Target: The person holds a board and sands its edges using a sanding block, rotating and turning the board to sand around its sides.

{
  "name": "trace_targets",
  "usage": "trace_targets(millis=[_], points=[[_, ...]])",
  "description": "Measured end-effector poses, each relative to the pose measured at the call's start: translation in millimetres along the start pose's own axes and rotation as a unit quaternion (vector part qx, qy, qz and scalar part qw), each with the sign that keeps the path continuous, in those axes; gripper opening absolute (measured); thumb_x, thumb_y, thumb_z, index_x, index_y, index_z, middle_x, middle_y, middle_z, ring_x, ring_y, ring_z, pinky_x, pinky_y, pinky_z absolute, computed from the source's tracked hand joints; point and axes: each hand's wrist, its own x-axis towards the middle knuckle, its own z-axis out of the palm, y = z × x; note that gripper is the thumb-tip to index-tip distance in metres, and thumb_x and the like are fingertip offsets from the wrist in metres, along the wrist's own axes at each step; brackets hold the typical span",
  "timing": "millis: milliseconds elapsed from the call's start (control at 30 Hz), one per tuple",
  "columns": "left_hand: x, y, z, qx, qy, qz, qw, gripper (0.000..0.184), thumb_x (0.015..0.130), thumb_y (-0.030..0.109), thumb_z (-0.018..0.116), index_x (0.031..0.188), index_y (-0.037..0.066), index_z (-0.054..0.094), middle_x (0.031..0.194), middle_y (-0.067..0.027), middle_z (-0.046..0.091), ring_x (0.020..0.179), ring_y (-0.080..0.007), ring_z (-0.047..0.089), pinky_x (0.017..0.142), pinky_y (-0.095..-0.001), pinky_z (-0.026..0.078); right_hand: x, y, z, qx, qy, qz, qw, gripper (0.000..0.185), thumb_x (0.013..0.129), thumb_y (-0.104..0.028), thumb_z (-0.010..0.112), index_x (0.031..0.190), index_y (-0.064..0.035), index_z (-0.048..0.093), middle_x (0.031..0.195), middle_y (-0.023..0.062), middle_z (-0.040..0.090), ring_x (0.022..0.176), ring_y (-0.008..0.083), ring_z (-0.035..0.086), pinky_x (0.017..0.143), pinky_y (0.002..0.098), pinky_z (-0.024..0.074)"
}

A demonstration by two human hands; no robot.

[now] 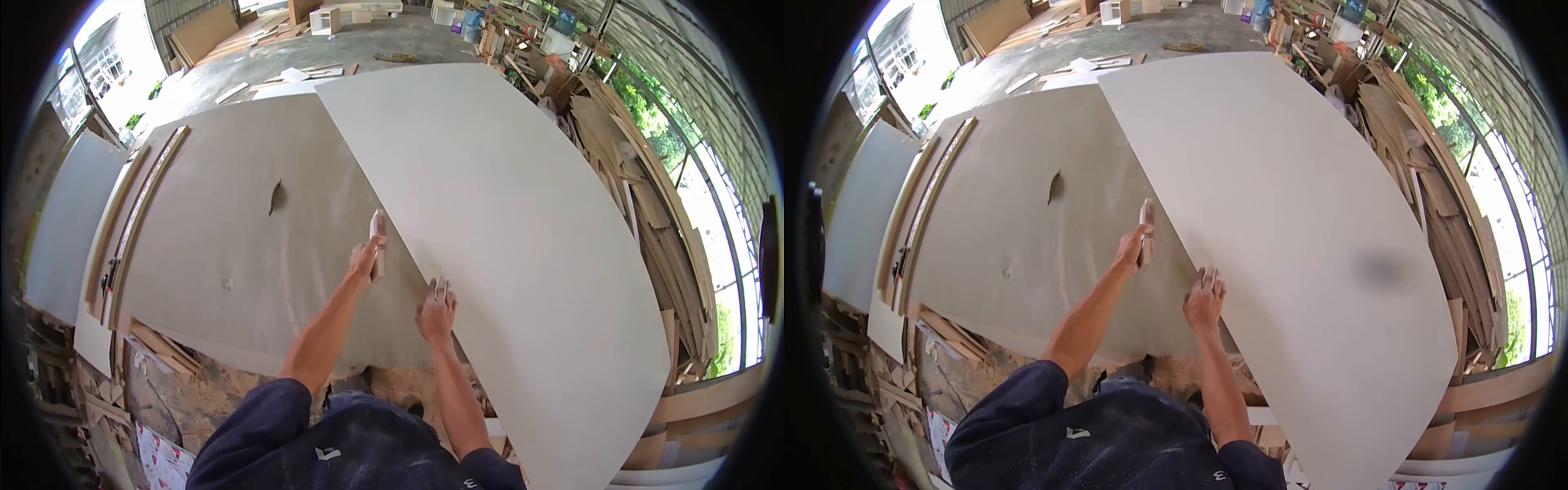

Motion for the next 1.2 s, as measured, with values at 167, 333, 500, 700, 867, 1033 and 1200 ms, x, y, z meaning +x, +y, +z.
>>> trace_targets(millis=[167,333,500,700,867,1033,1200], points=[[64.4,22.9,-3.1,0.019,-0.059,-0.038,0.997,0.055,0.079,0.056,0.069,0.098,0.005,0.064,0.077,-0.0075,0.063,0.061,-0.0203,0.060,0.057,-0.0347,0.049,90.0,-35.5,22.0,-0.042,-0.067,0.053,0.995,0.079,0.089,-0.025,0.066,0.155,-0.0007,0.029,0.155,0.0283,0.034,0.144,0.0476,0.029,0.116,0.0599,0.0258],[106.7,53.3,5.9,-0.034,-0.053,-0.060,0.996,0.056,0.078,0.056,0.069,0.104,0.006,0.065,0.086,-0.0076,0.061,0.072,-0.0209,0.059,0.063,-0.0377,0.047,126.0,-31.3,21.4,-0.085,-0.184,0.109,0.973,0.076,0.096,-0.028,0.062,0.158,-0.0035,0.024,0.154,0.0296,0.036,0.142,0.0493,0.033,0.109,0.0656,0.0365],[177.0,55.7,1.0,-0.027,-0.050,-0.058,0.997,0.060,0.078,0.056,0.069,0.109,0.005,0.064,0.085,-0.0042,0.059,0.078,-0.0184,0.058,0.068,-0.0385,0.047,127.6,-35.9,42.5,-0.201,-0.195,0.093,0.956,0.061,0.100,-0.017,0.053,0.156,-0.0029,0.031,0.148,0.0365,0.039,0.127,0.0592,0.047,0.093,0.0637,0.0525],[212.2,107.1,-4.4,-0.176,-0.085,-0.015,0.981,0.061,0.078,0.052,0.070,0.118,0.007,0.059,0.090,-0.0053,0.062,0.073,-0.0182,0.061,0.060,-0.0346,0.050,102.5,-37.9,-6.2,-0.174,-0.205,0.073,0.961,0.065,0.096,-0.009,0.056,0.155,-0.0003,0.030,0.147,0.0403,0.036,0.120,0.0661,0.048,0.089,0.0647,0.0537],[257.3,123.1,-26.6,-0.255,-0.051,0.082,0.962,0.059,0.074,0.048,0.075,0.113,0.005,0.062,0.087,-0.0063,0.063,0.060,-0.0160,0.058,0.050,-0.0310,0.044,63.4,-36.4,-36.2,-0.184,-0.203,0.051,0.960,0.068,0.094,-0.007,0.056,0.156,-0.0015,0.028,0.149,0.0400,0.035,0.120,0.0677,0.047,0.090,0.0681,0.0504],[236.6,161.2,-34.5,-0.068,0.019,0.059,0.996,0.052,0.070,0.043,0.078,0.096,-0.001,0.068,0.070,-0.0034,0.061,0.052,-0.0142,0.053,0.051,-0.0296,0.042,30.7,-27.6,-31.1,-0.163,-0.149,0.039,0.975,0.064,0.096,-0.011,0.052,0.156,-0.0038,0.030,0.151,0.0358,0.036,0.119,0.0691,0.047,0.092,0.0708,0.0470],[211.7,152.6,-38.6,0.001,0.073,0.032,0.997,0.059,0.066,0.037,0.083,0.101,-0.008,0.066,0.087,-0.0107,0.066,0.068,-0.0204,0.064,0.060,-0.0350,0.051,-12.8,-26.8,-31.7,-0.166,-0.143,0.038,0.975,0.073,0.090,-0.009,0.059,0.157,-0.0054,0.029,0.154,0.0303,0.036,0.128,0.0614,0.045,0.101,0.0653,0.0442]])
